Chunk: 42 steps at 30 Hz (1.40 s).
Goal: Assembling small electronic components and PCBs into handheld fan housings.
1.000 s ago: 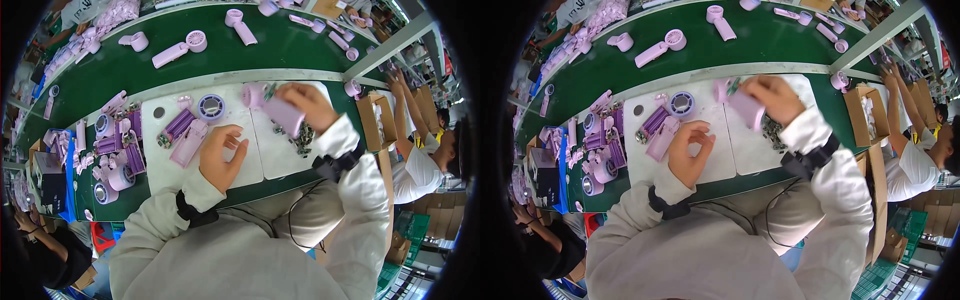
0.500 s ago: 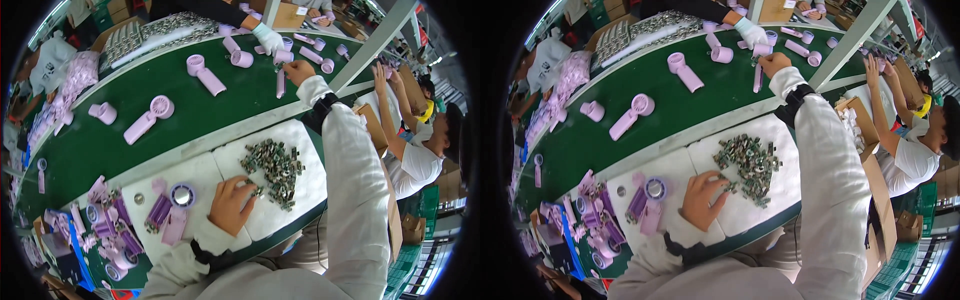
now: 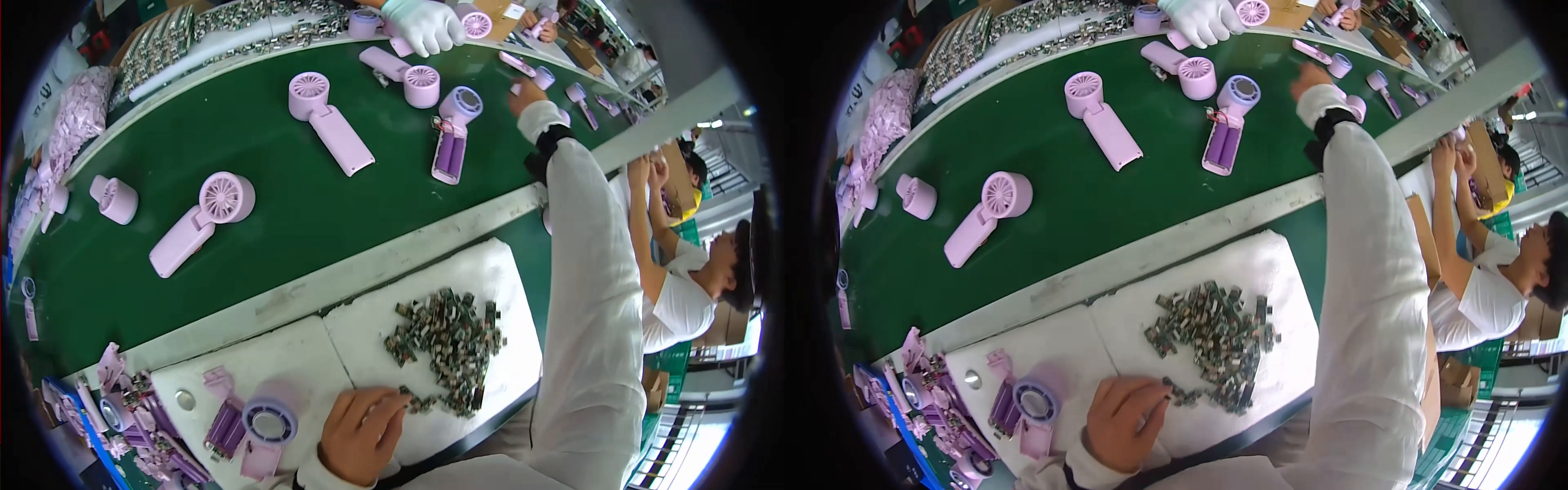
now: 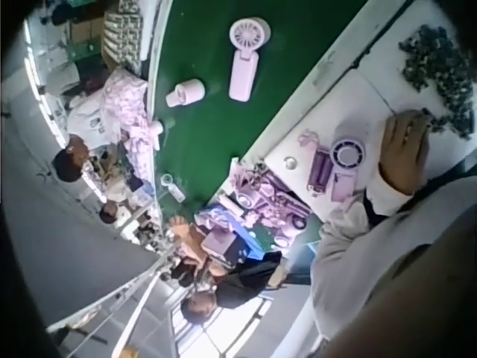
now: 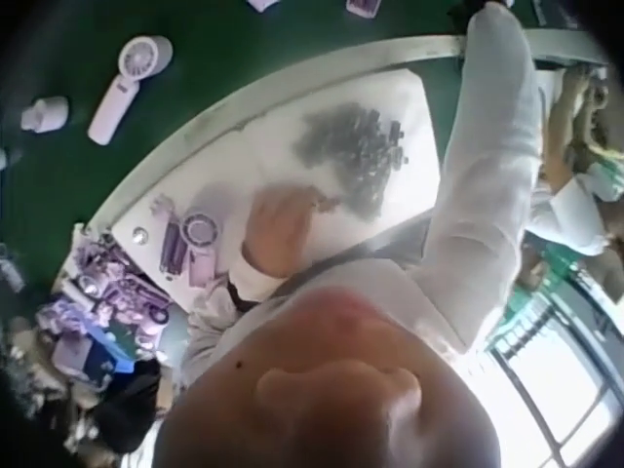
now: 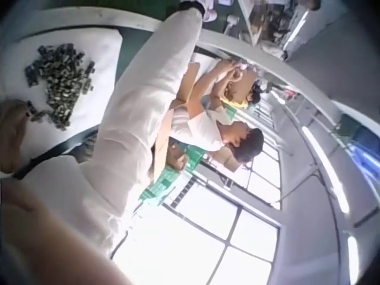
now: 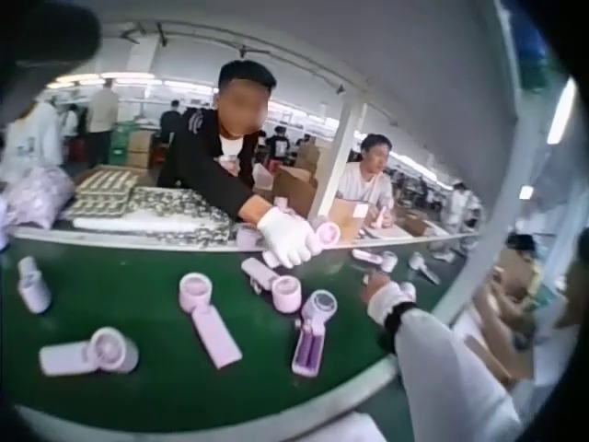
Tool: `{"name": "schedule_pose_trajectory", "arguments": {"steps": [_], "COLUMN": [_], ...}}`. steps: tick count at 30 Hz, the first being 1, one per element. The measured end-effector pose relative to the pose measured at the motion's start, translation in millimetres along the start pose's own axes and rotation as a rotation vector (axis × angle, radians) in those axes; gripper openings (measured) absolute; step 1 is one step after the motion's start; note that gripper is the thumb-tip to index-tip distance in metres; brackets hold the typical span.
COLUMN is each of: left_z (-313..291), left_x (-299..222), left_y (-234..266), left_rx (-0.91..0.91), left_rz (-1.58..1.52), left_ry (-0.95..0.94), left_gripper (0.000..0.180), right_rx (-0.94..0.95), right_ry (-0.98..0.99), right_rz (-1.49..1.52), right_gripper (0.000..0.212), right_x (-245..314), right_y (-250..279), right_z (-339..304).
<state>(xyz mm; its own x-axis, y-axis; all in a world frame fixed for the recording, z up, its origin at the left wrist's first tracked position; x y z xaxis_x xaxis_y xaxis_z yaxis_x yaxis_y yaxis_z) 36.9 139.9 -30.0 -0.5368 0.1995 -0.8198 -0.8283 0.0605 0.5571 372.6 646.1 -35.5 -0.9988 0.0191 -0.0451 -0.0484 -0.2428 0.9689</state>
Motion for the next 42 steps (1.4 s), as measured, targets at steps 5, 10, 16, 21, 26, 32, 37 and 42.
{"name": "schedule_pose_trajectory", "arguments": {"steps": [5,10,16,21,26,32,37,42], "left_z": [-0.1,0.2,9.6,-7.8,-12.5,-7.0,-16.6,-39.9], "left_x": [4.2,-0.1,-7.2,7.7,2.9,-4.8,-7.8,-13.5], "left_y": [-4.5,-6.0,1.1,4.0,13.2,17.9,24.5,34.9], "left_rx": [-0.063,-0.016,0.049,0.015,-0.057,-0.059,-0.057,-0.158], "left_rz": [-0.086,0.056,-0.014,-0.094,-0.106,-0.149,-0.227,-0.368], "left_ry": [-0.088,0.017,0.036,-0.014,-0.031,0.006,0.081,0.230], "left_gripper": [0.039,0.039,0.028,0.028,0.029,0.030,0.028,0.025], "right_rx": [-0.109,0.451,0.428,0.501,0.258,0.034,0.097,0.313], "right_ry": [-0.104,0.142,0.222,0.253,-0.077,0.065,0.384,0.465], "right_rz": [-0.316,-0.593,-0.222,-0.502,-0.564,0.141,0.065,0.162], "right_gripper": [0.057,0.039,0.035,0.027,0.032,0.071,0.092,0.086], "right_x": [-198.9,-27.0,-70.5,-71.1,-28.7,53.5,150.9,232.6], "right_y": [-35.7,-18.0,96.7,110.4,60.0,65.7,68.0,95.7], "right_z": [53.2,2.8,16.6,-0.2,-46.8,-11.4,-38.9,-140.4]}}
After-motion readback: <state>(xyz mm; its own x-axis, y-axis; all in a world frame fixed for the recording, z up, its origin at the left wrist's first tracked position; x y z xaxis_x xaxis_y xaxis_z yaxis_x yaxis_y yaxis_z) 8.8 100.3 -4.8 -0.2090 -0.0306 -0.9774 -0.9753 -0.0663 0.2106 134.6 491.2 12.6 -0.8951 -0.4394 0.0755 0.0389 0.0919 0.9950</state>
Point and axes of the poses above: each hand's wrist, its own z-axis towards the middle knuckle, its own y-axis out of the back of the hand, x = y × z, the point moved 2 cm from there along z, towards the middle knuckle
